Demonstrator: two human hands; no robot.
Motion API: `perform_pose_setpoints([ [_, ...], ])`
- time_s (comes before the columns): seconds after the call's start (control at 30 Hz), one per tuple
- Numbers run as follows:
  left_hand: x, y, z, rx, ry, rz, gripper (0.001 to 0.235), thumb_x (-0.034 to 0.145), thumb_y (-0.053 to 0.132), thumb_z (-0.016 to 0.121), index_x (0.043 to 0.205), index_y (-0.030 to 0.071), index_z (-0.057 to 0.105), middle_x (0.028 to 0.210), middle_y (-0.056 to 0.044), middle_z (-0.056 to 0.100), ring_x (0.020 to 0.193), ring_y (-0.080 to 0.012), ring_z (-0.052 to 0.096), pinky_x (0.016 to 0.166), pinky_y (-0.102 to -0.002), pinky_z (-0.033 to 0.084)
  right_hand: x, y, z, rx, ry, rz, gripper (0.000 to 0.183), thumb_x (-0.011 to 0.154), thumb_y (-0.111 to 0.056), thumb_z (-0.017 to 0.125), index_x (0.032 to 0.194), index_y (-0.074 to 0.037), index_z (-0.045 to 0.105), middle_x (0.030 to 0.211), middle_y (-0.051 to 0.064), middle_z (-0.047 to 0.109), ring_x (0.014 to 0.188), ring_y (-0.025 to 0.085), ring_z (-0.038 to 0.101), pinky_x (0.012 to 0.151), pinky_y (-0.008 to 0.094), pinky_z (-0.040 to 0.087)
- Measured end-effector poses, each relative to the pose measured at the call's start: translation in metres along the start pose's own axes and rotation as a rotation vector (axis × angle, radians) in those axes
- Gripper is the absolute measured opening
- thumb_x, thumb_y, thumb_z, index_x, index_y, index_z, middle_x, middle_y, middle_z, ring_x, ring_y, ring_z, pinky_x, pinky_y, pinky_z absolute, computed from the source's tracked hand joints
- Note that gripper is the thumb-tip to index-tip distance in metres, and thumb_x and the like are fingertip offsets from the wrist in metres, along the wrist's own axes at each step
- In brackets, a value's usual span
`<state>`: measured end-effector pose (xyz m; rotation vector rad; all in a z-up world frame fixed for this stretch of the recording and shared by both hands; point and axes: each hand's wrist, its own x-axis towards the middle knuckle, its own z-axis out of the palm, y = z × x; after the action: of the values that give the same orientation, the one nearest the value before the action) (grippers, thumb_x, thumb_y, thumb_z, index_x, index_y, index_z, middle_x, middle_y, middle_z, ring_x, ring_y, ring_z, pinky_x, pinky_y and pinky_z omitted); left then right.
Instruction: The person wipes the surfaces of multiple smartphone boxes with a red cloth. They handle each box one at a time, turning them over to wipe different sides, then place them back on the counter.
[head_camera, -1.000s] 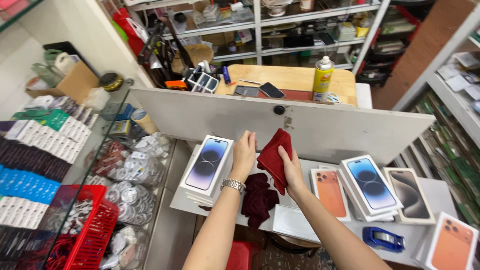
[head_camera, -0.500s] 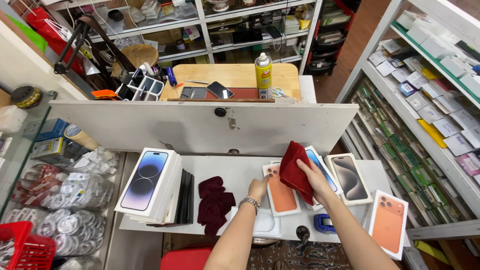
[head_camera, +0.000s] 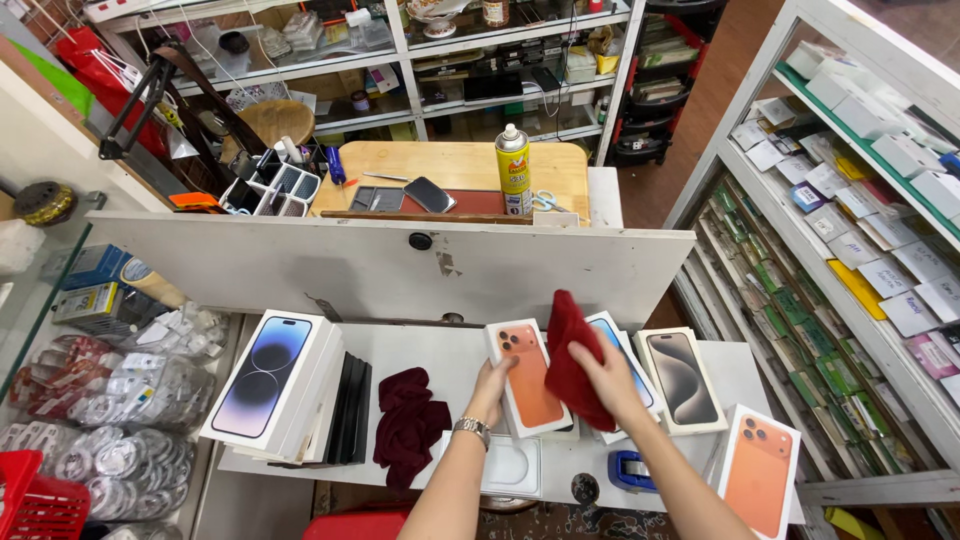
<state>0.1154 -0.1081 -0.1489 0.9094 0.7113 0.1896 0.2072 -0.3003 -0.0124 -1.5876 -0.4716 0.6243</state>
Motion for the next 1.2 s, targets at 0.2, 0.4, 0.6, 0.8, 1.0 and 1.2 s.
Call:
perform_pose_setpoints([
  [0.2, -0.066, 0.071, 0.018, -0.1, -0.031, -0.014, 0.085, 0.095, 0.068, 0.029, 0.147, 0.006, 0.053, 0.139, -0.015, 0.064, 0.124, -0.025, 0.062, 0.103, -0.039, 0.049, -0.039, -0.013, 0.076, -1.004, -0.097, -0.543, 0.065, 0.092, -0.043, 0.065, 0.151, -0.028, 0.045, 0.164, 0.017, 0.02, 0.132, 0.055, 0.038, 0.113, 0.066, 0.022],
  [0.4, -0.114, 0.102, 0.039, 0.238, -0.023, 0.28, 0.074, 0.096, 0.062, 0.053, 0.129, -0.002, 0.067, 0.132, -0.017, 0.071, 0.123, -0.0209, 0.065, 0.102, -0.033, 0.05, 0.013, -0.039, 0.081, -0.675, 0.109, -0.472, 0.054, 0.095, -0.037, 0.063, 0.146, -0.022, 0.055, 0.154, 0.017, 0.041, 0.132, 0.044, 0.048, 0.112, 0.049, 0.038],
  [0.6, -0.162, 0.123, 0.023, 0.689, 0.071, 0.464, 0.046, 0.081, 0.037, 0.081, 0.108, 0.001, 0.076, 0.091, -0.007, 0.081, 0.078, -0.0157, 0.079, 0.071, -0.031, 0.062, 0.04, -0.081, 0.035, -0.236, 0.212, -0.41, 0.041, 0.098, -0.03, 0.063, 0.135, -0.01, 0.062, 0.12, 0.016, 0.071, 0.107, 0.03, 0.068, 0.091, 0.036, 0.052],
  [0.8, -0.172, 0.143, 0.034, 1.119, 0.354, 0.677, 0.048, 0.082, 0.033, 0.085, 0.123, 0.009, 0.073, 0.065, -0.023, 0.065, 0.057, -0.0353, 0.062, 0.062, -0.04, 0.051, 0.034, -0.098, 0.082, -0.099, -0.165, -0.327, 0.036, 0.102, -0.028, 0.058, 0.13, -0.008, 0.069, 0.126, 0.011, 0.068, 0.113, 0.022, 0.058, 0.099, 0.031, 0.044],
  [1.0, -0.185, 0.145, 0.029, 1.017, 0.334, 0.907, 0.041, 0.08, 0.032, 0.086, 0.111, 0.005, 0.076, 0.076, -0.016, 0.074, 0.063, -0.0266, 0.071, 0.062, -0.036, 0.055, 0.044, -0.081, 0.082, -0.137, -0.023, -0.39, 0.039, 0.101, -0.033, 0.058, 0.119, 0.0, 0.072, 0.117, 0.013, 0.07, 0.103, 0.021, 0.065, 0.091, 0.033, 0.05],
  [1.2, -0.175, 0.159, 0.023, 0.482, 0.137, 0.611, 0.036, 0.085, 0.027, 0.079, 0.107, 0.0, 0.072, 0.093, -0.008, 0.079, 0.079, -0.0134, 0.076, 0.07, -0.03, 0.06, 0.047, -0.069, 0.067, 0.64, -0.028, 0.145, 0.051, 0.102, -0.045, 0.052, 0.134, -0.006, 0.059, 0.11, 0.01, 0.07, 0.084, 0.022, 0.068, 0.071, 0.038, 0.055],
])
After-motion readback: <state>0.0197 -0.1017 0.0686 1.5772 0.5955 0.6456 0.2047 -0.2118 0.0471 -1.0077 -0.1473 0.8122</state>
